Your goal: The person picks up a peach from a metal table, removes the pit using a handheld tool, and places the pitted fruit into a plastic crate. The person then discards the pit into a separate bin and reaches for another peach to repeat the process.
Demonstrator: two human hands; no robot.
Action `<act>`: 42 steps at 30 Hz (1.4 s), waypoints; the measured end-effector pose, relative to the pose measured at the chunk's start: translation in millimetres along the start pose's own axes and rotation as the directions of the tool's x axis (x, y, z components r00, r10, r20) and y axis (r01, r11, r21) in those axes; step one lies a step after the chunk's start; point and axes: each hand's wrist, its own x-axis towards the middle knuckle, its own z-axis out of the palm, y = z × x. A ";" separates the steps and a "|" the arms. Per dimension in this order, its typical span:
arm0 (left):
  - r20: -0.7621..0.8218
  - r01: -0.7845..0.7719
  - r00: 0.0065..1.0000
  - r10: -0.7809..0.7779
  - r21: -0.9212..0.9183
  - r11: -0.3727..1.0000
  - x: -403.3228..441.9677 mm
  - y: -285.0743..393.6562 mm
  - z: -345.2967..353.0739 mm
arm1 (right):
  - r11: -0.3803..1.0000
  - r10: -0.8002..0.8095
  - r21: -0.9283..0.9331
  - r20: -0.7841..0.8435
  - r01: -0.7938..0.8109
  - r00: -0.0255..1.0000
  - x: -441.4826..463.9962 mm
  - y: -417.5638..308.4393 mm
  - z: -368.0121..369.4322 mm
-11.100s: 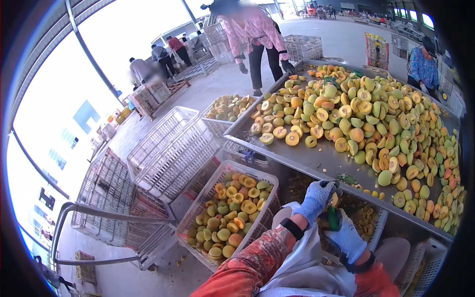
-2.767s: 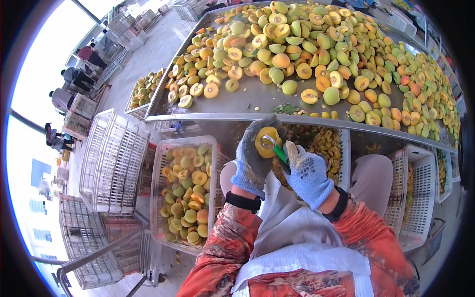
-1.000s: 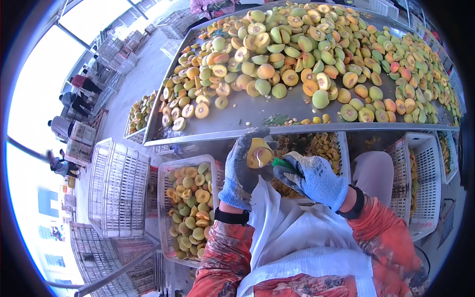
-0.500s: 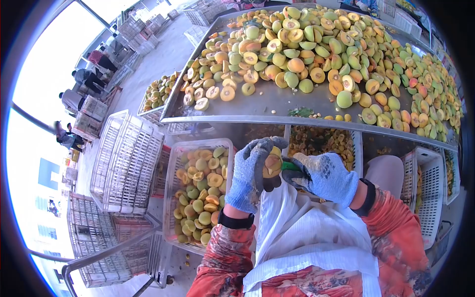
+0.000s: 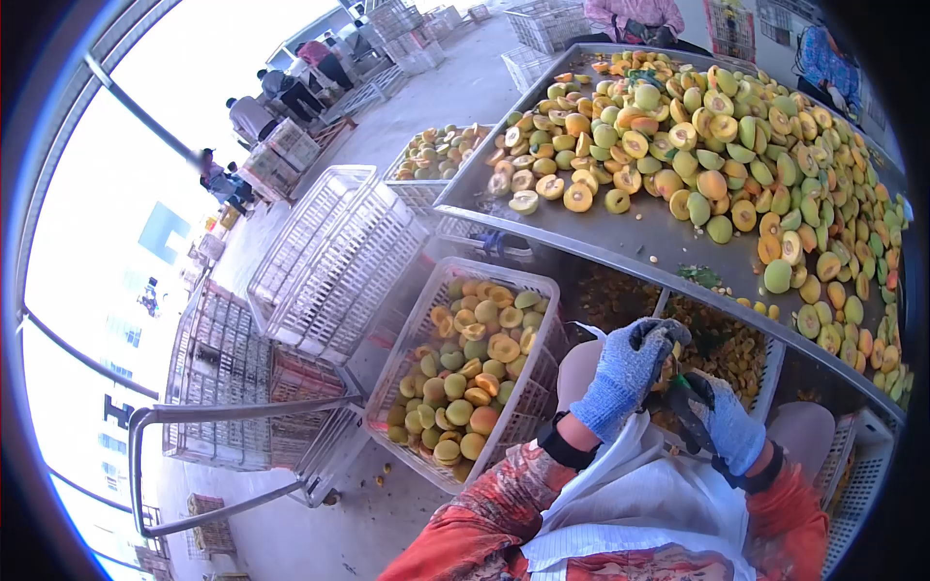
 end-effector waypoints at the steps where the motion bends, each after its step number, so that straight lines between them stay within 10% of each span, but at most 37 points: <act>1: -0.018 -0.046 0.999 0.046 -0.016 0.999 1.8 -6.9 4.3 | 1.000 -0.010 -0.013 0.015 0.010 1.000 -2.6 -6.7 3.5; 3: -0.050 -0.131 0.990 0.134 0.058 0.990 6.0 -12.7 11.4 | 0.937 0.175 0.309 -0.003 -0.165 0.985 -18.9 -29.5 19.5; 11: -0.193 -0.297 0.933 0.305 0.069 0.952 15.4 -31.9 25.0 | 0.924 0.001 0.370 0.249 -0.096 0.968 -11.0 2.9 -10.4; 14: -0.215 -0.164 0.962 0.170 0.043 0.985 20.4 -36.0 27.4 | 0.962 -0.001 0.273 0.027 -0.007 1.000 3.8 15.7 -6.9; 16: -0.254 -0.127 0.960 0.114 -0.033 0.991 25.4 -46.7 32.8 | 0.847 -0.442 -0.428 -0.238 0.315 0.865 8.2 32.6 -0.5; 17: -0.253 -0.124 0.961 0.111 -0.034 0.992 24.5 -45.4 33.2 | 0.849 -0.439 -0.427 -0.240 0.312 0.866 5.9 33.0 1.2; 20: -0.170 -0.092 0.981 0.096 0.032 0.995 27.5 -41.0 34.9 | 0.901 -0.361 -0.337 -0.235 0.273 0.902 0.4 25.8 0.6; 22: -0.192 -0.222 0.953 0.236 0.094 0.971 30.6 -48.5 39.0 | 0.959 -0.089 0.260 -0.113 0.116 0.990 -2.7 23.0 -5.3; 25: -0.064 -0.014 0.998 0.008 -0.089 0.996 34.0 -31.9 37.7 | 0.973 -0.052 0.222 -0.048 0.061 0.998 -2.8 14.8 -8.1; 35: 0.090 -0.052 0.995 0.039 0.147 0.988 47.5 -27.8 43.5 | 0.943 -0.084 0.322 -0.011 0.083 0.996 -4.4 25.2 -20.9; 37: 0.057 -0.287 0.956 0.288 -0.030 0.957 51.6 -31.4 52.9 | 0.708 -0.027 0.698 0.178 -0.107 0.984 -10.1 36.2 -28.4; 41: 0.084 -0.315 0.947 0.310 0.060 0.947 58.8 -30.1 66.4 | 0.644 -0.106 0.762 0.177 -0.068 0.979 -10.8 70.1 -44.3; 42: 0.089 -0.120 0.987 0.131 -0.114 0.986 61.2 -31.3 69.4 | 0.537 -0.145 0.842 0.152 -0.051 0.978 -9.0 74.9 -43.5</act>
